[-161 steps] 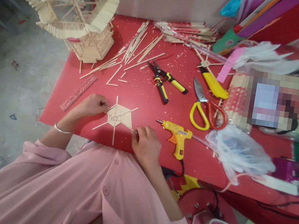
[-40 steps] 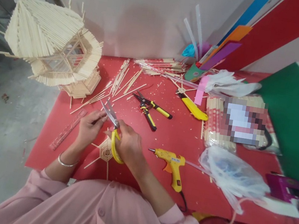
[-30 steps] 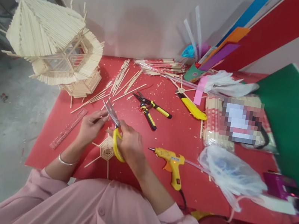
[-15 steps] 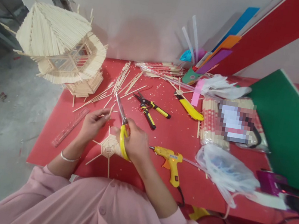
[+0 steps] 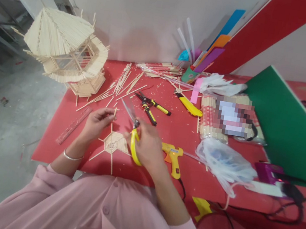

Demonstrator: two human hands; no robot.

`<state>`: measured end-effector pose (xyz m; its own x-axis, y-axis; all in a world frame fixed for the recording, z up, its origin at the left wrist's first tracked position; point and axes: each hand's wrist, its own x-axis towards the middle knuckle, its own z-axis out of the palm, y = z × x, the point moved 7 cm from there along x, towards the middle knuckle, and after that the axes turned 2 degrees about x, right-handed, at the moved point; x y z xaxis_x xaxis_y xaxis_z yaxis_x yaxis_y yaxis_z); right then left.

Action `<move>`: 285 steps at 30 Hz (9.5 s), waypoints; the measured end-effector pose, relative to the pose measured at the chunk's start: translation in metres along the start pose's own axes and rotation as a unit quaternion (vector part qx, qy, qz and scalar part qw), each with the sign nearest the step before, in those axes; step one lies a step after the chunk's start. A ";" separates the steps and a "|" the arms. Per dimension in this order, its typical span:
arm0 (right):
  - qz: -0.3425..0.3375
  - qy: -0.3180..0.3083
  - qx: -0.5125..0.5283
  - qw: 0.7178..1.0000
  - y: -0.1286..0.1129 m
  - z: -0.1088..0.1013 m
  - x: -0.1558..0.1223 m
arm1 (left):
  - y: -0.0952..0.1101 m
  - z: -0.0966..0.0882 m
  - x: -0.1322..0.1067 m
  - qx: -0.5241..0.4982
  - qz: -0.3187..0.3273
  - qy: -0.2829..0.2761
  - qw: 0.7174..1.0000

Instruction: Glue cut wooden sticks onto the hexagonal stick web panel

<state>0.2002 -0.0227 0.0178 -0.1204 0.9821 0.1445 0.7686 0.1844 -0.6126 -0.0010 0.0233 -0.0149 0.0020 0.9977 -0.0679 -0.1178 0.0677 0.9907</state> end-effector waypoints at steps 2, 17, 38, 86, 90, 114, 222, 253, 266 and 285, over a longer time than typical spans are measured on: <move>0.006 -0.037 0.010 0.999 -0.014 0.014 -0.004 | 0.005 -0.001 -0.004 0.008 0.033 0.015 0.999; 0.033 -0.067 0.060 0.995 -0.037 0.023 0.001 | 0.022 -0.003 -0.009 0.058 0.153 0.035 0.986; 0.035 -0.099 0.106 0.989 -0.023 0.038 0.018 | 0.012 -0.006 0.009 0.054 0.097 0.051 0.992; -0.047 -0.098 -0.058 0.992 -0.007 0.053 -0.033 | -0.040 -0.042 -0.027 0.419 -0.134 -0.119 0.890; -0.044 -0.060 0.004 0.997 -0.019 0.056 -0.018 | -0.033 -0.035 -0.032 0.289 -0.133 -0.135 0.939; -0.038 0.004 -0.013 0.999 0.008 0.034 -0.006 | -0.031 -0.034 -0.016 0.325 -0.179 -0.184 0.910; 0.192 -0.189 0.634 0.725 0.009 0.022 0.047 | 0.001 -0.027 0.014 -0.231 -0.128 0.106 0.959; 0.337 -0.105 -0.272 0.895 0.171 -0.057 0.020 | -0.009 -0.008 0.009 -0.232 -0.129 0.055 0.963; 0.317 -0.073 -0.295 0.898 0.180 -0.061 0.018 | -0.014 -0.013 0.001 -0.231 -0.171 0.063 0.956; 0.296 -0.119 -0.255 0.913 0.182 -0.058 0.018 | -0.018 -0.011 0.002 -0.242 -0.222 0.070 0.942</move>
<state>0.3740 0.0267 -0.0464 0.3242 0.8958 -0.3039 0.9284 -0.3629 -0.0795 -0.0102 0.0240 -0.0338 0.0301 0.8586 -0.5118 -0.5745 0.4338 0.6940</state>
